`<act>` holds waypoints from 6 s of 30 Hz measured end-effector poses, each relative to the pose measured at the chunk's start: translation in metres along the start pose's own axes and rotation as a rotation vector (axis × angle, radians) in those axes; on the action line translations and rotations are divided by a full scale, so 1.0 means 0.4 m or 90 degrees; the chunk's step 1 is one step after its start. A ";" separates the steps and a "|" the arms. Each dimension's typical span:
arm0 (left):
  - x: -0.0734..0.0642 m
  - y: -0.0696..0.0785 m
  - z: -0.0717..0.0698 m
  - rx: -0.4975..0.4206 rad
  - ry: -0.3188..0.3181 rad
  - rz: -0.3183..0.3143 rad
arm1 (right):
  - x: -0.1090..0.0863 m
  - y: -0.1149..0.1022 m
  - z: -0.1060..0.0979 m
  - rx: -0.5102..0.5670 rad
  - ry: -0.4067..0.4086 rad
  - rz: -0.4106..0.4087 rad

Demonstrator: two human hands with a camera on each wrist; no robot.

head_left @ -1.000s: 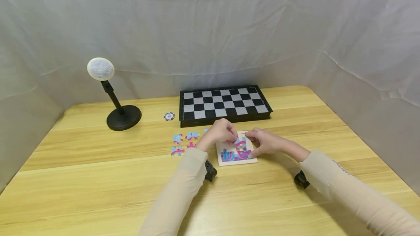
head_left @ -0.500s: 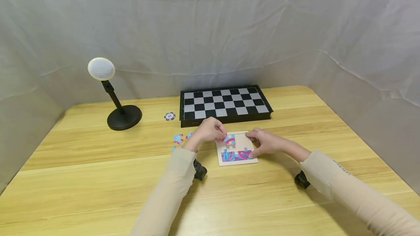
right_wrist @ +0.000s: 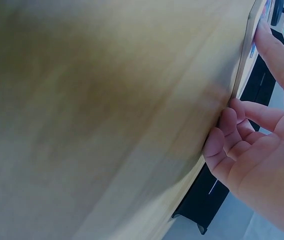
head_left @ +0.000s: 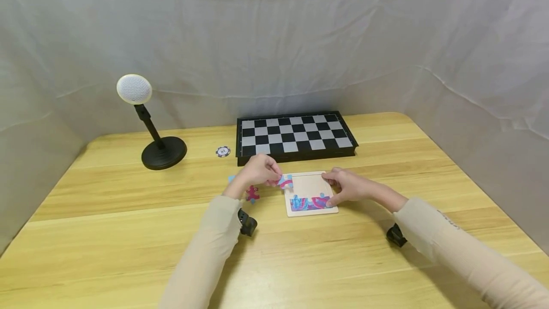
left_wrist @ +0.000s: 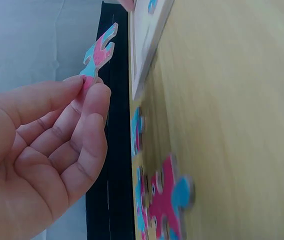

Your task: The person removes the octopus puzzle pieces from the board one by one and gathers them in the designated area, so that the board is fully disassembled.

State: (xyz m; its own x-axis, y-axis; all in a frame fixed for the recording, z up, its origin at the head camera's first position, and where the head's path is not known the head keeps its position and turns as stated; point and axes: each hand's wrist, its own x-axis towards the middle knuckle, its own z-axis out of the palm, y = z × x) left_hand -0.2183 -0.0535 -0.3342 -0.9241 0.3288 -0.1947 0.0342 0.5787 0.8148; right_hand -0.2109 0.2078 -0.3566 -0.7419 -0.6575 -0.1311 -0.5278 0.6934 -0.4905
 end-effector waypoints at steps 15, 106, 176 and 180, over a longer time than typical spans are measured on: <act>-0.019 -0.043 -0.038 -0.032 0.009 -0.037 | 0.000 0.005 0.002 -0.004 0.001 -0.010; -0.009 0.038 0.073 0.190 -0.167 0.048 | 0.002 0.001 0.008 0.066 -0.060 -0.136; -0.003 0.027 0.062 0.044 -0.130 0.062 | 0.002 -0.013 0.011 0.110 -0.076 -0.158; -0.007 0.021 0.052 0.038 -0.127 0.067 | 0.003 -0.016 0.011 0.095 -0.065 -0.135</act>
State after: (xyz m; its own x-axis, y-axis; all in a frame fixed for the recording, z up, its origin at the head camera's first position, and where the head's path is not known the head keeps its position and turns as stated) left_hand -0.2073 -0.0339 -0.3380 -0.8206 0.5277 -0.2192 0.1547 0.5744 0.8038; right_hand -0.2067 0.2014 -0.3574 -0.5725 -0.8145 -0.0943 -0.5940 0.4912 -0.6371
